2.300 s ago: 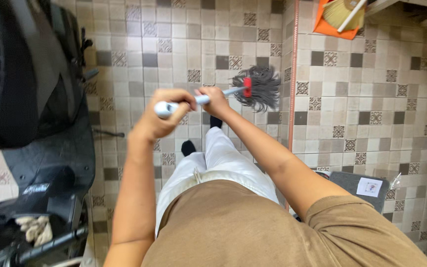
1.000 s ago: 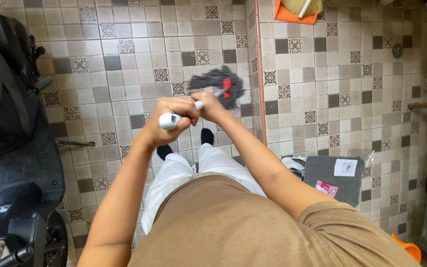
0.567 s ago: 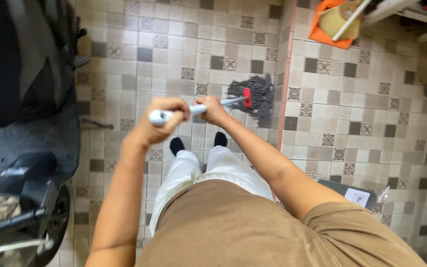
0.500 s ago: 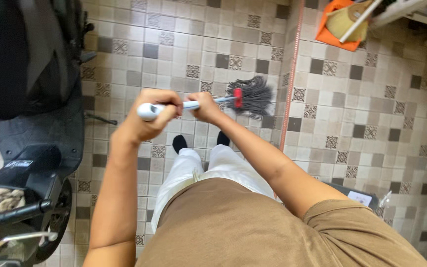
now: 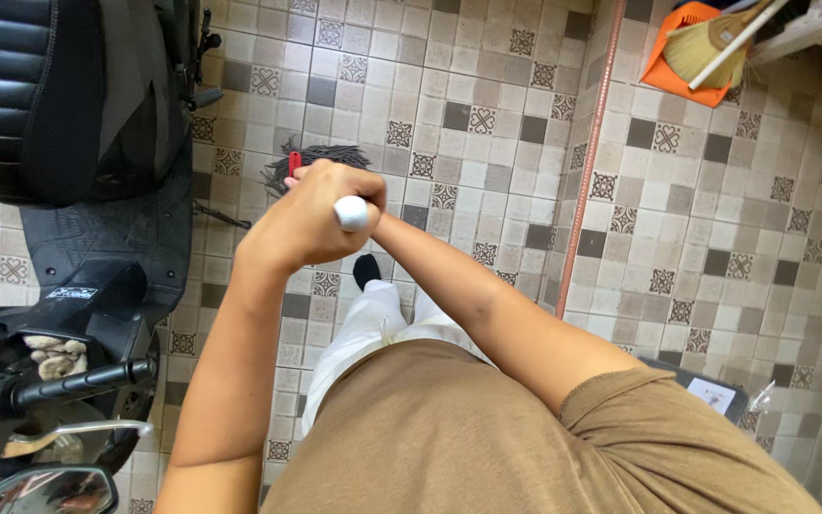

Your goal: The person cleans the floor by first using a dry mop to sweep dust and debris in a tiled area near a motorcycle and bicycle, then dips the mop into a bucket of water to wet and wring it out by hand before continuing to mop the floor.

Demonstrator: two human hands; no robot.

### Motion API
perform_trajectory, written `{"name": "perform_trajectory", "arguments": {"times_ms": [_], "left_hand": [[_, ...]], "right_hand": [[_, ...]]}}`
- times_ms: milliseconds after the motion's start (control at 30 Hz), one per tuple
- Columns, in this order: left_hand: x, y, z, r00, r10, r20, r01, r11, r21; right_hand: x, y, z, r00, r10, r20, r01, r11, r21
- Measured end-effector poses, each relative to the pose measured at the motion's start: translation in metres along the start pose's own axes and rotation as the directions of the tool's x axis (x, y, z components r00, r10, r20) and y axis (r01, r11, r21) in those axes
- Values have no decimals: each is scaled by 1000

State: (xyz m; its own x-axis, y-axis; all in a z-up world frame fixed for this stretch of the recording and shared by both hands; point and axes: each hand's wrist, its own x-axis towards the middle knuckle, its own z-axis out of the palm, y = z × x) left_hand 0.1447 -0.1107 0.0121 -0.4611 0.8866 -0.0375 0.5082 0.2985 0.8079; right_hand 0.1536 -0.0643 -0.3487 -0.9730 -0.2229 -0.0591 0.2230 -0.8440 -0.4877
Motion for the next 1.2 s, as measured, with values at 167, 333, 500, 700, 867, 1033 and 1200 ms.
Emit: {"name": "perform_trajectory", "arguments": {"times_ms": [167,333,500,700,867,1033,1200], "left_hand": [[3,3,-12,980,159,121,-146,983,-110],[7,8,-30,958,260,123,-230,949,-214],[14,-12,12,955,270,121,-178,851,-494],[10,-51,116,990,72,121,3,848,-530],[-5,-61,155,986,-38,165,123,830,-543],[-15,-70,103,994,-71,88,102,897,-429],[-46,-58,15,998,6,-64,-32,912,-409]], "right_hand": [[-21,-36,27,999,-42,-21,30,909,-416],[-54,-91,62,994,-62,-90,-45,515,-856],[-124,-139,52,958,-274,-89,-80,44,-996],[-216,-135,-36,912,-342,-227,-290,-144,-946],[-251,-117,-76,896,-308,-321,-385,-174,-907],[-200,-94,-49,843,-478,-246,-360,-162,-919],[-117,-67,26,869,-423,-258,-283,4,-959]]}}
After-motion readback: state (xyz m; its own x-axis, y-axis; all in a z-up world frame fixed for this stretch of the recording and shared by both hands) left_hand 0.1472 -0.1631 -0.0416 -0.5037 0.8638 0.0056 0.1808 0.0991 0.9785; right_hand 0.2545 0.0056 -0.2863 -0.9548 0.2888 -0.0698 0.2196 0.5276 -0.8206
